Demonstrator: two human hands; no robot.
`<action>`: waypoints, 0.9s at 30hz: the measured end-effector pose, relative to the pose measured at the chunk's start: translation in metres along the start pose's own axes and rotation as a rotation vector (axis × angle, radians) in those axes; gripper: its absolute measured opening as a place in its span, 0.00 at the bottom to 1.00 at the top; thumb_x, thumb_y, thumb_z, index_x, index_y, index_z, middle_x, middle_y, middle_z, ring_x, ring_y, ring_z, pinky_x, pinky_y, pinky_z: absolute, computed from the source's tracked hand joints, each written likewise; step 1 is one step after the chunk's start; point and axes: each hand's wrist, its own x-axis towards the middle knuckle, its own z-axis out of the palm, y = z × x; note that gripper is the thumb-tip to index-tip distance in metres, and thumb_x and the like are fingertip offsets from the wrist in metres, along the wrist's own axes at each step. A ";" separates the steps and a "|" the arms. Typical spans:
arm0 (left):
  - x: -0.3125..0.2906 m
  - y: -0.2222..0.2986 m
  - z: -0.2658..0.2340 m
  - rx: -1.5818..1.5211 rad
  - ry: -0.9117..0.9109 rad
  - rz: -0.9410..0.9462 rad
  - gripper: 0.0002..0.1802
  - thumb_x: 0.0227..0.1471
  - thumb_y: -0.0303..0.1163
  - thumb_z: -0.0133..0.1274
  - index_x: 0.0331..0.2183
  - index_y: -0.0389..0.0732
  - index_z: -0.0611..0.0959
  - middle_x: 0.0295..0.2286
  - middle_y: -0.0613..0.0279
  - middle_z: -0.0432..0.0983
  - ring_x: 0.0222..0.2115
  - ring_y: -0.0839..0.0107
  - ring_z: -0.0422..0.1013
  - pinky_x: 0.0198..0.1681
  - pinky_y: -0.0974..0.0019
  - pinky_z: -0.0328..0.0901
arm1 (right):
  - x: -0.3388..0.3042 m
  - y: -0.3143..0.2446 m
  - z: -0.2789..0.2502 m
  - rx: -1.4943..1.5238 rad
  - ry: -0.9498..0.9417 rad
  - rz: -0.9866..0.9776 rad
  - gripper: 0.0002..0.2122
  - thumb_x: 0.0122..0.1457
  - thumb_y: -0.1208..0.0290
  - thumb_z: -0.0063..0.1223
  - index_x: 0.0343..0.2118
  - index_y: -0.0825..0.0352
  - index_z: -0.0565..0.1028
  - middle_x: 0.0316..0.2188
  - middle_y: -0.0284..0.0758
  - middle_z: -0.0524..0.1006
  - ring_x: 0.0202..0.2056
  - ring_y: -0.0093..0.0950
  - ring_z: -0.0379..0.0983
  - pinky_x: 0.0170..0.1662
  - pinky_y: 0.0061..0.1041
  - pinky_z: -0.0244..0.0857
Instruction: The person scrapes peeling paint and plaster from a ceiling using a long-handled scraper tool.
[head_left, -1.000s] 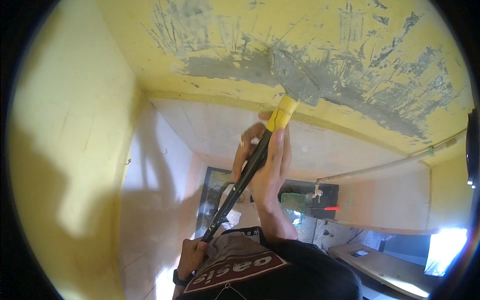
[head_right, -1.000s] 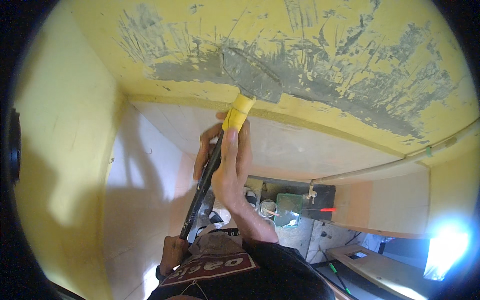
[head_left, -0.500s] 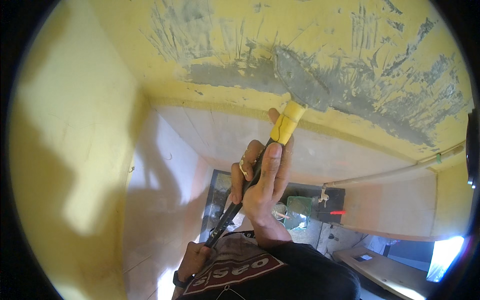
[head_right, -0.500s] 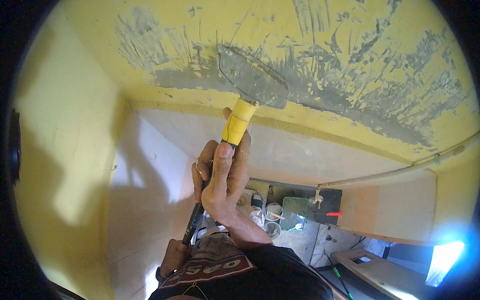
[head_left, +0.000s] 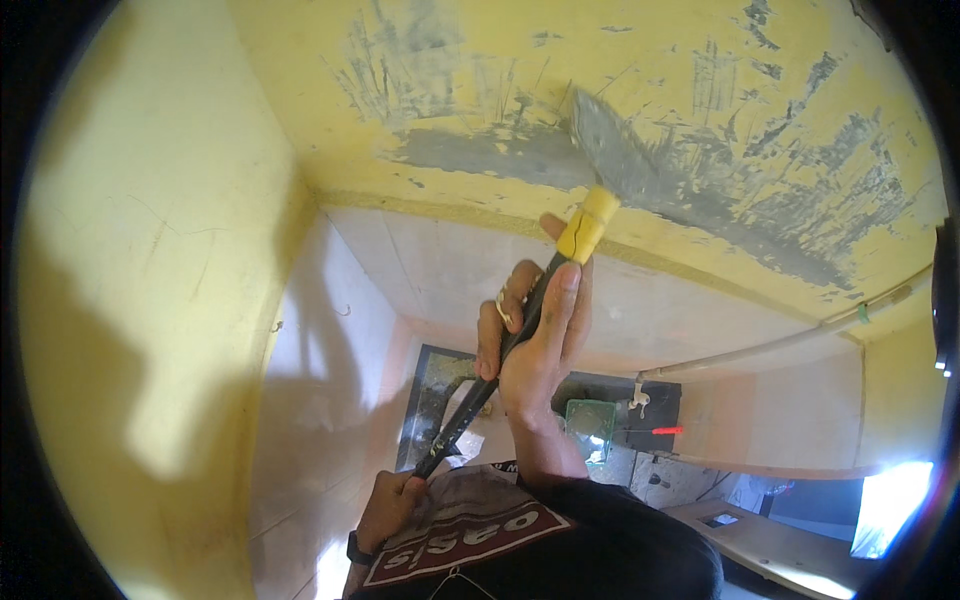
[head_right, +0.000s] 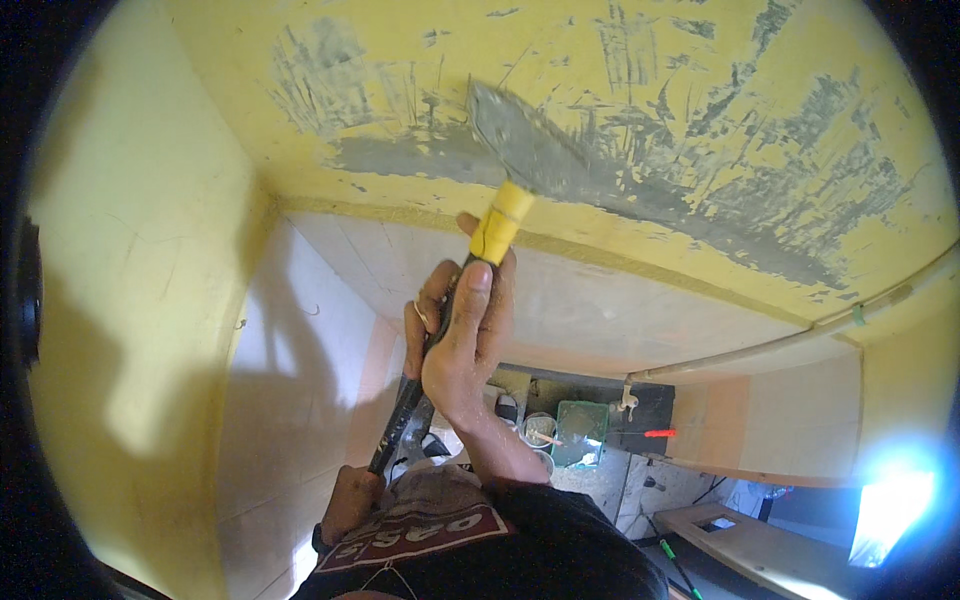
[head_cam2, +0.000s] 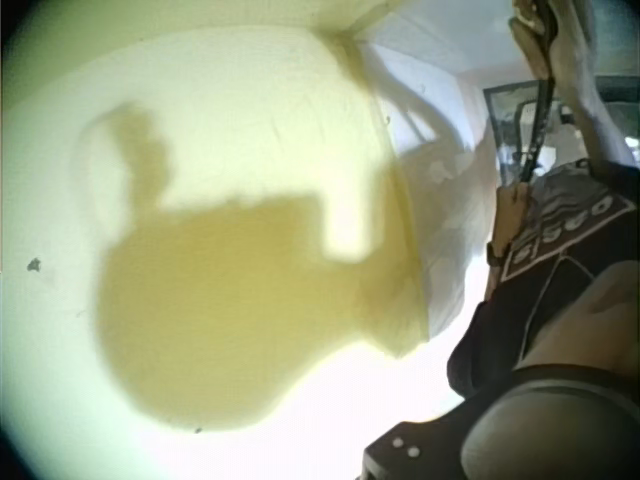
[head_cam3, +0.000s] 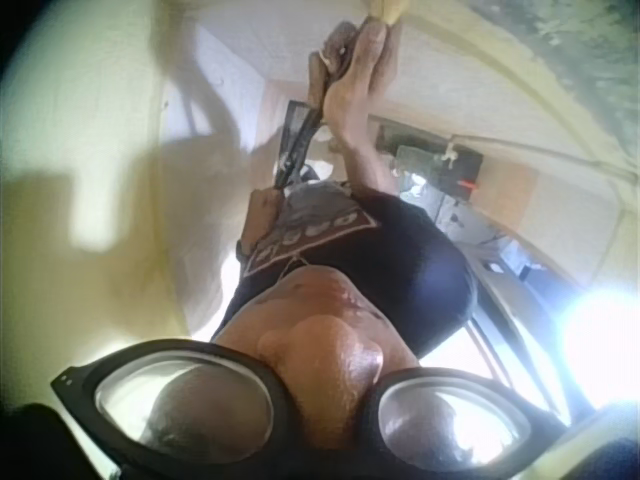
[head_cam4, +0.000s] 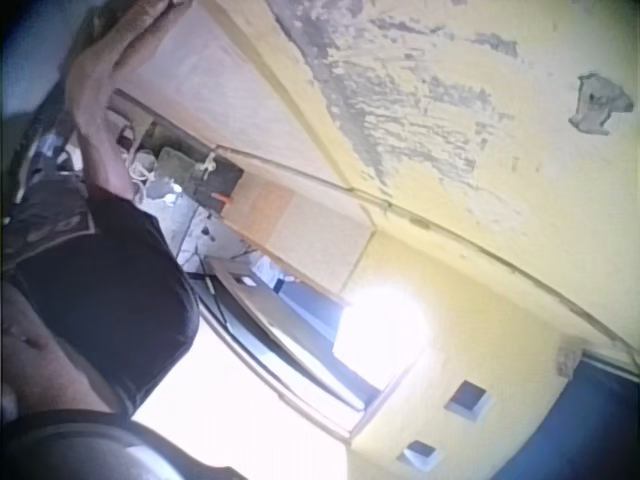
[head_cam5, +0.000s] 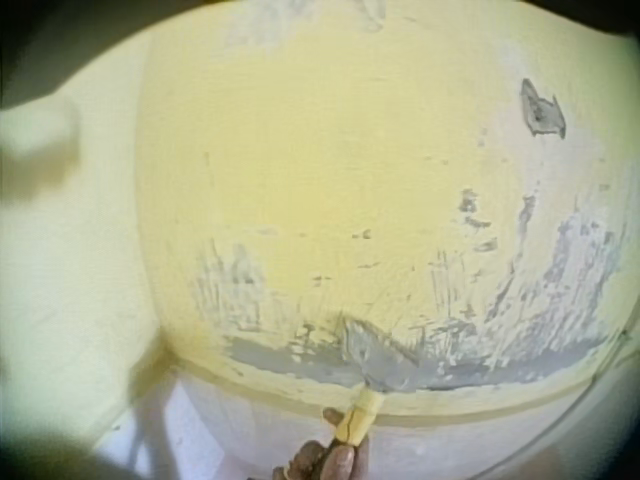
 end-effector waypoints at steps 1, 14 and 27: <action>-0.003 -0.009 0.001 -0.019 -0.012 0.004 0.44 0.60 0.68 0.41 0.19 0.32 0.76 0.12 0.62 0.65 0.17 0.73 0.62 0.21 0.62 0.58 | -0.004 0.004 -0.003 0.007 0.023 0.026 0.24 0.74 0.52 0.29 0.63 0.66 0.58 0.17 0.29 0.58 0.06 0.19 0.47 0.08 0.21 0.46; -0.001 -0.009 0.004 -0.037 -0.074 0.082 0.44 0.61 0.69 0.36 0.19 0.34 0.72 0.12 0.64 0.63 0.16 0.74 0.59 0.21 0.62 0.55 | 0.011 -0.012 0.015 -0.023 -0.111 -0.041 0.24 0.74 0.56 0.29 0.65 0.67 0.55 0.15 0.28 0.59 0.07 0.15 0.46 0.10 0.18 0.45; -0.001 -0.021 0.004 -0.040 -0.058 0.024 0.43 0.62 0.67 0.36 0.19 0.35 0.75 0.14 0.63 0.66 0.18 0.73 0.61 0.22 0.63 0.59 | 0.007 0.000 0.018 -0.077 -0.086 -0.005 0.24 0.73 0.52 0.31 0.59 0.68 0.61 0.15 0.30 0.58 0.05 0.19 0.47 0.09 0.21 0.45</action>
